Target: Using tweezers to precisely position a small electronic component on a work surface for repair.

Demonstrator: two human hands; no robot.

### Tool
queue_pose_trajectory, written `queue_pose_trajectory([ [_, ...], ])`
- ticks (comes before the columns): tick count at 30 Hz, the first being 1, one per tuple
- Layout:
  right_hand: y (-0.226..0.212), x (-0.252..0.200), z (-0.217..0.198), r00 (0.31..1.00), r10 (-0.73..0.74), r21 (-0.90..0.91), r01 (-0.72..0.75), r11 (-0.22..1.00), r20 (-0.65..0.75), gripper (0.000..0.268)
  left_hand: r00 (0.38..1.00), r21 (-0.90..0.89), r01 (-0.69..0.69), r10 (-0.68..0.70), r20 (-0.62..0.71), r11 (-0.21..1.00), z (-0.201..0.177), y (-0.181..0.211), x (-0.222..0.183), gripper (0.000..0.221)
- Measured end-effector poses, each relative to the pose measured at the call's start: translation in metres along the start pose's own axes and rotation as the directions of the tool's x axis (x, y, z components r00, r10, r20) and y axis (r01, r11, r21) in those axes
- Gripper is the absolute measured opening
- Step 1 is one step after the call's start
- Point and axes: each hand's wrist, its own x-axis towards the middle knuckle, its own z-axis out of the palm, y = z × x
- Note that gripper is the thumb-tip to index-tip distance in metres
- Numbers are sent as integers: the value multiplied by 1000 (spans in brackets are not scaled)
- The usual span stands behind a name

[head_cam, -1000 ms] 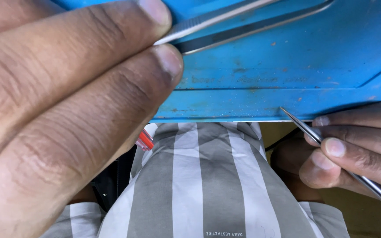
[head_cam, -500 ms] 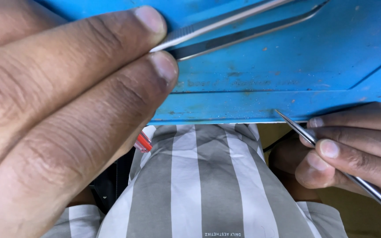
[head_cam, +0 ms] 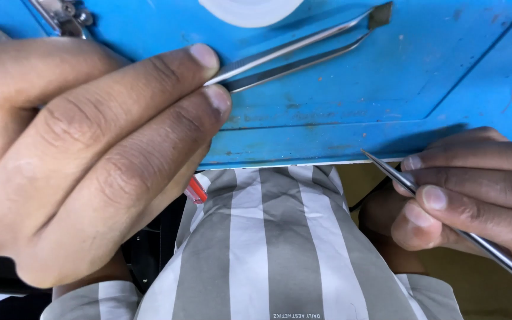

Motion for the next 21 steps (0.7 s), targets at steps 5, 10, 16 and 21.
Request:
queue_pose_trajectory([
  [5,6,-2,13,975,-119,-40,113,993,-189,29,999,20,-26,26,-23,999,0,12,41,18],
  [10,-26,65,34,879,208,-71,-263,962,-429,34,997,0,-59,59,-51,998,-1,8,72,20],
  [16,-19,56,4,942,210,-66,-235,970,-262,25,997,-3,-61,61,-49,998,-3,-12,70,24],
  [21,-26,97,9,854,305,-97,-377,921,-423,16,999,-3,8,-7,48,1000,-10,-23,76,21],
])
